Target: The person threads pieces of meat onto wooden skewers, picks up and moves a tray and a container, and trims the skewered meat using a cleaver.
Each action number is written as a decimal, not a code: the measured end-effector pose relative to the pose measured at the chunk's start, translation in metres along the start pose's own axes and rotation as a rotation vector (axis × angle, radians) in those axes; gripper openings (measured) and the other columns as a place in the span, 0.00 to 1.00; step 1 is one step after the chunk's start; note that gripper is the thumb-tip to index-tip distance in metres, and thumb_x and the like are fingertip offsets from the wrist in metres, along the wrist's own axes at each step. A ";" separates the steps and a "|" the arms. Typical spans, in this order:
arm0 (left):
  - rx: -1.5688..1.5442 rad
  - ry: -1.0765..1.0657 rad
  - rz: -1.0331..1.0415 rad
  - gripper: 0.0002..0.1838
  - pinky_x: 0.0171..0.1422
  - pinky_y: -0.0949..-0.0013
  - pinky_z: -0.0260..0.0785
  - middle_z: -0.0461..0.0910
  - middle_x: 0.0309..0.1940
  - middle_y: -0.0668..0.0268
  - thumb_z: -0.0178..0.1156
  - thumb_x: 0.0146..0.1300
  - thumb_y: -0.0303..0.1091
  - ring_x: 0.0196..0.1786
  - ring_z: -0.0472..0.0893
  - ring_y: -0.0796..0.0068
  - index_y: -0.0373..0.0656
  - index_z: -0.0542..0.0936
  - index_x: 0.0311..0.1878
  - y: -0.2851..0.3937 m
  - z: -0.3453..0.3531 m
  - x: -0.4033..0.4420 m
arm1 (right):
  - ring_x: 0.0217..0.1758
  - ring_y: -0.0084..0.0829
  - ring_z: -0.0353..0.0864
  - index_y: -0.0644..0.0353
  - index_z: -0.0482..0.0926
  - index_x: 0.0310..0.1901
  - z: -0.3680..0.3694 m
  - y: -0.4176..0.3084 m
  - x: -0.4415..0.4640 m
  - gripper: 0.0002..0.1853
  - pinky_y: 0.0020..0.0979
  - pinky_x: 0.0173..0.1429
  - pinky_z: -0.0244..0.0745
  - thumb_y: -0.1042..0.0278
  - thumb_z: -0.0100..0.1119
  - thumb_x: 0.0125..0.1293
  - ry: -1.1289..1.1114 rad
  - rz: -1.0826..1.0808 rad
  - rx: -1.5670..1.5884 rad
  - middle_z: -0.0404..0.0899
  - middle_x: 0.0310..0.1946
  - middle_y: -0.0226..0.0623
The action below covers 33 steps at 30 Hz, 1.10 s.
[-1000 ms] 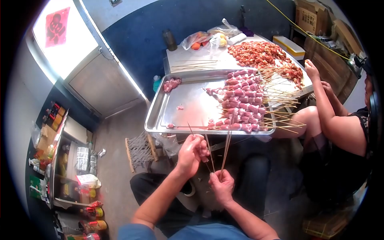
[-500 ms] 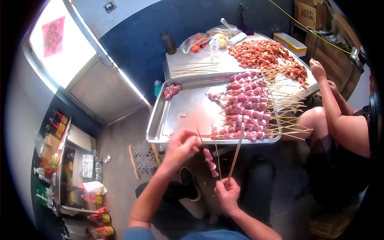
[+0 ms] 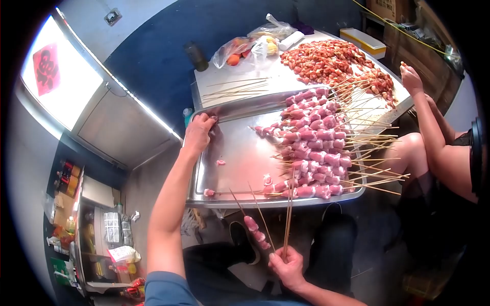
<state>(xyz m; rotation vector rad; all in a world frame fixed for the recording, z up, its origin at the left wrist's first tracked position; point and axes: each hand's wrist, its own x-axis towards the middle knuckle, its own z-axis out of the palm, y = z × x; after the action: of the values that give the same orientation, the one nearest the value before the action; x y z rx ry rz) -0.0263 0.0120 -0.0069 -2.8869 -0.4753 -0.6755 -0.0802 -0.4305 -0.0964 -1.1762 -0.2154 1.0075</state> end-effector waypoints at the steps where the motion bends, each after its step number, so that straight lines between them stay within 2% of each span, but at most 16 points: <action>1: 0.083 -0.032 0.031 0.16 0.49 0.62 0.71 0.78 0.42 0.62 0.55 0.52 0.16 0.48 0.76 0.59 0.44 0.81 0.43 0.000 0.000 0.002 | 0.20 0.17 0.72 0.59 0.73 0.33 0.000 -0.002 0.000 0.07 0.19 0.25 0.67 0.69 0.62 0.64 0.001 0.002 0.001 0.78 0.22 0.30; 2: 0.115 -0.043 0.048 0.10 0.47 0.59 0.72 0.78 0.41 0.61 0.57 0.52 0.19 0.46 0.77 0.58 0.42 0.80 0.38 0.001 0.001 0.002 | 0.20 0.17 0.72 0.59 0.73 0.34 0.000 -0.004 0.000 0.07 0.19 0.25 0.66 0.69 0.62 0.64 0.002 0.009 0.023 0.78 0.22 0.31; 5: 0.060 -0.118 0.043 0.04 0.45 0.58 0.71 0.77 0.37 0.59 0.61 0.53 0.25 0.43 0.78 0.55 0.41 0.79 0.34 0.009 -0.006 -0.003 | 0.19 0.18 0.72 0.59 0.73 0.34 0.000 -0.004 -0.001 0.07 0.19 0.24 0.65 0.69 0.62 0.64 -0.003 0.024 0.056 0.78 0.22 0.31; 9: -0.091 -0.186 -0.062 0.06 0.43 0.56 0.72 0.76 0.34 0.57 0.64 0.53 0.30 0.39 0.78 0.53 0.40 0.78 0.32 0.038 -0.022 -0.024 | 0.19 0.18 0.72 0.58 0.73 0.34 -0.001 -0.002 -0.004 0.07 0.19 0.24 0.65 0.68 0.62 0.64 -0.030 0.042 0.068 0.78 0.22 0.32; 11: -0.165 -0.081 -0.003 0.07 0.42 0.56 0.72 0.77 0.33 0.56 0.63 0.55 0.32 0.38 0.78 0.52 0.39 0.77 0.31 0.054 -0.028 -0.036 | 0.19 0.18 0.71 0.58 0.73 0.34 -0.002 -0.004 -0.005 0.07 0.19 0.24 0.65 0.68 0.62 0.64 -0.034 0.033 0.064 0.78 0.22 0.32; 12: -0.167 -0.129 -0.054 0.07 0.40 0.58 0.72 0.76 0.31 0.58 0.63 0.56 0.31 0.36 0.80 0.55 0.39 0.76 0.32 0.059 -0.029 -0.041 | 0.19 0.18 0.71 0.58 0.73 0.34 -0.003 -0.005 -0.006 0.07 0.19 0.24 0.65 0.67 0.62 0.64 -0.034 0.029 0.057 0.78 0.22 0.32; 13: -0.129 -0.106 -0.049 0.07 0.40 0.57 0.72 0.76 0.29 0.58 0.62 0.56 0.30 0.34 0.80 0.54 0.40 0.75 0.34 0.063 -0.028 -0.047 | 0.19 0.18 0.71 0.58 0.73 0.34 -0.003 -0.006 -0.006 0.07 0.19 0.24 0.65 0.67 0.62 0.64 -0.038 0.023 0.057 0.78 0.22 0.32; 16: -0.194 -0.076 -0.070 0.06 0.36 0.60 0.73 0.77 0.27 0.59 0.62 0.58 0.30 0.30 0.81 0.59 0.40 0.75 0.35 0.070 -0.031 -0.055 | 0.19 0.18 0.71 0.58 0.73 0.33 -0.003 -0.007 -0.009 0.07 0.19 0.24 0.65 0.68 0.62 0.63 -0.018 -0.002 0.035 0.77 0.22 0.31; 18: -0.771 -0.021 -0.445 0.06 0.31 0.68 0.71 0.78 0.26 0.63 0.63 0.59 0.28 0.28 0.82 0.71 0.40 0.78 0.38 0.085 -0.044 -0.057 | 0.19 0.17 0.70 0.58 0.73 0.33 -0.005 -0.004 -0.008 0.07 0.19 0.23 0.64 0.68 0.62 0.64 0.006 -0.003 0.059 0.77 0.21 0.31; 19: -0.772 -0.018 -0.440 0.06 0.31 0.68 0.71 0.78 0.26 0.63 0.63 0.59 0.28 0.28 0.82 0.71 0.40 0.78 0.38 0.090 -0.052 -0.060 | 0.19 0.17 0.70 0.58 0.73 0.33 -0.006 -0.003 -0.008 0.07 0.19 0.23 0.64 0.68 0.62 0.64 0.006 -0.008 0.058 0.77 0.21 0.31; 22: -1.163 -0.075 -0.682 0.17 0.29 0.75 0.70 0.81 0.32 0.68 0.68 0.54 0.30 0.33 0.81 0.76 0.38 0.78 0.47 0.093 -0.072 -0.070 | 0.19 0.17 0.70 0.58 0.72 0.33 -0.009 0.000 -0.007 0.07 0.18 0.24 0.63 0.68 0.61 0.64 0.010 -0.050 0.053 0.77 0.22 0.31; 23: -1.161 -0.073 -0.679 0.17 0.29 0.75 0.70 0.81 0.32 0.68 0.68 0.54 0.30 0.33 0.81 0.76 0.38 0.78 0.47 0.097 -0.077 -0.074 | 0.20 0.16 0.70 0.59 0.72 0.33 -0.009 -0.001 -0.007 0.08 0.18 0.25 0.64 0.69 0.61 0.65 0.011 -0.051 0.070 0.77 0.22 0.30; 25: -1.350 -0.076 -0.847 0.16 0.30 0.77 0.69 0.81 0.34 0.66 0.69 0.54 0.29 0.36 0.80 0.78 0.38 0.79 0.46 0.108 -0.091 -0.084 | 0.21 0.15 0.71 0.60 0.72 0.32 -0.009 -0.001 -0.008 0.08 0.18 0.26 0.65 0.69 0.61 0.65 0.006 -0.051 0.088 0.77 0.22 0.29; 26: -1.463 -0.064 -0.877 0.14 0.33 0.76 0.70 0.82 0.37 0.64 0.67 0.55 0.26 0.39 0.80 0.78 0.36 0.79 0.45 0.111 -0.095 -0.088 | 0.21 0.15 0.71 0.60 0.72 0.32 -0.009 -0.001 -0.008 0.08 0.18 0.26 0.65 0.69 0.61 0.65 0.004 -0.065 0.089 0.77 0.22 0.29; 31: -1.632 -0.043 -0.867 0.11 0.38 0.76 0.72 0.83 0.40 0.61 0.62 0.58 0.19 0.39 0.80 0.76 0.37 0.79 0.45 0.117 -0.095 -0.103 | 0.21 0.17 0.71 0.58 0.71 0.34 -0.011 0.001 -0.010 0.07 0.19 0.26 0.67 0.68 0.60 0.66 -0.008 -0.079 0.038 0.75 0.22 0.29; 33: -1.643 -0.052 -0.880 0.07 0.44 0.71 0.78 0.82 0.41 0.55 0.64 0.59 0.20 0.43 0.83 0.69 0.36 0.79 0.41 0.120 -0.098 -0.107 | 0.20 0.16 0.71 0.58 0.71 0.34 -0.011 0.003 -0.010 0.07 0.19 0.26 0.66 0.68 0.60 0.66 -0.001 -0.095 0.027 0.75 0.22 0.29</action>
<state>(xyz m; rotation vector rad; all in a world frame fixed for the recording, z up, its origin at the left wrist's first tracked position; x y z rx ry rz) -0.1172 -0.1503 0.0239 -3.9216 -2.0804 -1.7354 -0.0810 -0.4448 -0.1003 -1.1302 -0.2551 0.9255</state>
